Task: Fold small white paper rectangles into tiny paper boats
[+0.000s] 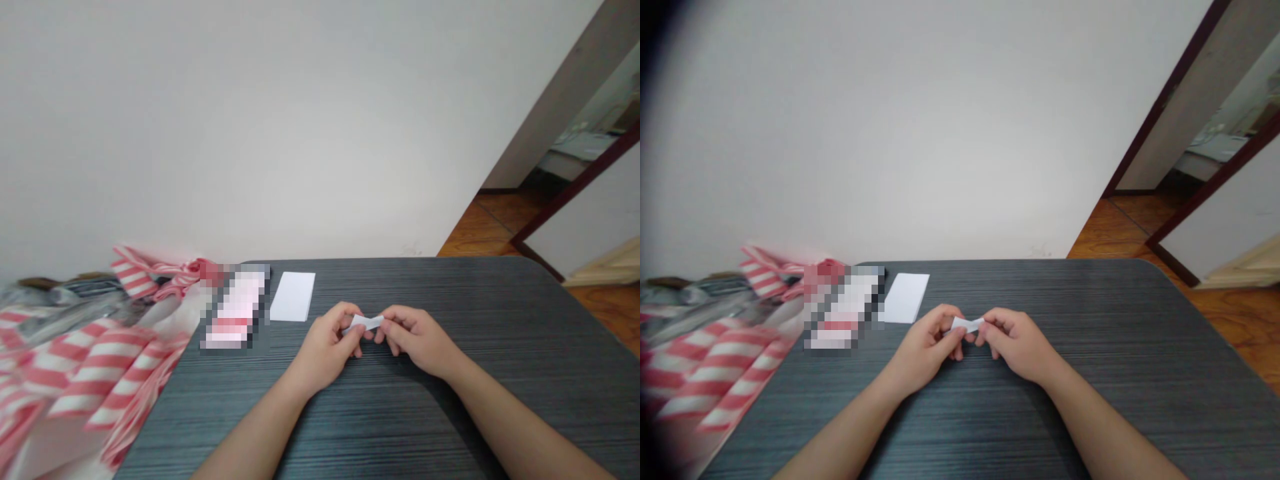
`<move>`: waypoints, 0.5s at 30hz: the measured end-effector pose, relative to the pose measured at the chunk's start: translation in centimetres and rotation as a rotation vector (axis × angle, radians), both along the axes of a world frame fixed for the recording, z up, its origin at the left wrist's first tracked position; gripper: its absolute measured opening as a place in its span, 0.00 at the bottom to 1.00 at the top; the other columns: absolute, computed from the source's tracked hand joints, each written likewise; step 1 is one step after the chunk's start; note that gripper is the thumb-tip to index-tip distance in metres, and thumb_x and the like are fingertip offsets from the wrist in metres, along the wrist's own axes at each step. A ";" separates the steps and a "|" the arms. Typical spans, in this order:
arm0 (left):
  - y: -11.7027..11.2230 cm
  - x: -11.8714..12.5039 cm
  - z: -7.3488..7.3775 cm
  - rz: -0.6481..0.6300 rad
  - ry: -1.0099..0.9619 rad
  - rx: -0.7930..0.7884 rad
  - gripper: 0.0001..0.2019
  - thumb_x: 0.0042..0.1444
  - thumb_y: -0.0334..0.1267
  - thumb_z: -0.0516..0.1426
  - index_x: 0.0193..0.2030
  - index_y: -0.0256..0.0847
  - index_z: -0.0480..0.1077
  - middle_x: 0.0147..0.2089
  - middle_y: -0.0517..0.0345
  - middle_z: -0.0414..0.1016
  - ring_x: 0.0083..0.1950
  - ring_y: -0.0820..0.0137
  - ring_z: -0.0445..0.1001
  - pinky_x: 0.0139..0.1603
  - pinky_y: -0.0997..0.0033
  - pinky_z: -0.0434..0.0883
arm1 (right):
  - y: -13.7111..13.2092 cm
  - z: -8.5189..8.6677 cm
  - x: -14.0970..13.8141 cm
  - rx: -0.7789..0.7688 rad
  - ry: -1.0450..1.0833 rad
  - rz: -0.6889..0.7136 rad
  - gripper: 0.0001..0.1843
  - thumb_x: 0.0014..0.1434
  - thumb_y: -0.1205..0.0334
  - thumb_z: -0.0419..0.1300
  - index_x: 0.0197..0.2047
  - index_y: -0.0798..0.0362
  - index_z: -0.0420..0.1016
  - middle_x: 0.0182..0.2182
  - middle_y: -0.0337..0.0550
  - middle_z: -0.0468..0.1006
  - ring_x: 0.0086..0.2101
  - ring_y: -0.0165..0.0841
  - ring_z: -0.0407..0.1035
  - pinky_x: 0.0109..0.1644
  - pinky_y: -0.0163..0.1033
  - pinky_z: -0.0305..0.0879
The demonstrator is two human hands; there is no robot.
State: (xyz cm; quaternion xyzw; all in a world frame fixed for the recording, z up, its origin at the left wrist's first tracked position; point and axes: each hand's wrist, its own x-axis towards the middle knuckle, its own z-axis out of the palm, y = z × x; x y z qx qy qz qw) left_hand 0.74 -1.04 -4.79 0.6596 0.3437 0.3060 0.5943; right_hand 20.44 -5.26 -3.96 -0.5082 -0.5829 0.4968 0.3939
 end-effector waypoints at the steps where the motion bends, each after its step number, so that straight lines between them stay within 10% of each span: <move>1: 0.0 0.0 0.0 0.000 -0.001 -0.002 0.07 0.63 0.41 0.54 0.45 0.41 0.64 0.35 0.57 0.78 0.26 0.74 0.73 0.26 0.77 0.65 | 0.0 0.0 0.1 0.004 0.004 -0.007 0.12 0.65 0.59 0.55 0.33 0.55 0.74 0.25 0.38 0.76 0.20 0.25 0.63 0.26 0.31 0.60; 15: 0.0 -0.1 0.5 -0.052 0.100 0.059 0.10 0.65 0.43 0.53 0.44 0.40 0.70 0.27 0.60 0.72 0.28 0.73 0.72 0.29 0.76 0.67 | 0.3 0.1 0.5 -0.040 0.035 -0.042 0.16 0.63 0.52 0.58 0.30 0.54 0.74 0.22 0.37 0.74 0.18 0.25 0.61 0.24 0.31 0.57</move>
